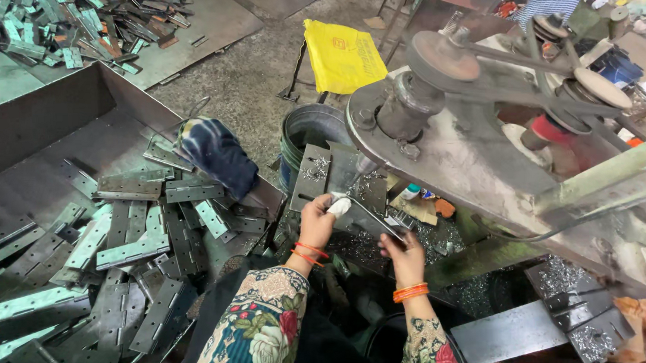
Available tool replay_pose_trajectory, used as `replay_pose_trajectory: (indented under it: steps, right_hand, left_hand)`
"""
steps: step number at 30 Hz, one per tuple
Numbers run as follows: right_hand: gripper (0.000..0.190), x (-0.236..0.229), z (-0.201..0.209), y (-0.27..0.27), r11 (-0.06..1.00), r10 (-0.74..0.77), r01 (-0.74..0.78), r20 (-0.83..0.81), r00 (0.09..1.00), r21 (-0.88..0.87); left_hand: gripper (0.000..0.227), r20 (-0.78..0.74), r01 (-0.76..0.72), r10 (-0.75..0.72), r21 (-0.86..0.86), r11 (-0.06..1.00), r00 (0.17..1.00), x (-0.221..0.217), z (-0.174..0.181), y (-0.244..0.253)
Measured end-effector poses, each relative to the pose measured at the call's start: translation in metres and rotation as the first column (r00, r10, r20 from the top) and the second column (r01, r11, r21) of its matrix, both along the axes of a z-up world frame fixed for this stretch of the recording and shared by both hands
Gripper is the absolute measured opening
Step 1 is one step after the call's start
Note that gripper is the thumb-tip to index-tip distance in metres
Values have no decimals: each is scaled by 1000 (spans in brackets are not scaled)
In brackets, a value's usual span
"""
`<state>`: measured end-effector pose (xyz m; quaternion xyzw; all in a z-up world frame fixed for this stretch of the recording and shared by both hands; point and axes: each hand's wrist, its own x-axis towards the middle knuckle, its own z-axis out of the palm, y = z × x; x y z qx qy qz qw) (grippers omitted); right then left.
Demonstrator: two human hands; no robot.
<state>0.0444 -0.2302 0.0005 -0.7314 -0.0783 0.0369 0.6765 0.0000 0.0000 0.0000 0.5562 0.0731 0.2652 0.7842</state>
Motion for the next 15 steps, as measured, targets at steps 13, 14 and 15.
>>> replay_pose_trajectory:
  steps: [13,14,15]
  right_hand:
    - [40,-31,19,73,638,559,-44,424,712,-769]
    - [41,-35,23,74,636,568,-70,405,717,-769]
    - [42,-36,30,74,632,578,-91,390,717,-769]
  left_hand:
    - [43,-203,107,363,958,268,910,-41,17,22]
    - [46,-274,211,321,953,217,906,-46,14,17]
    - [50,-340,304,285,939,164,896,-46,12,13]
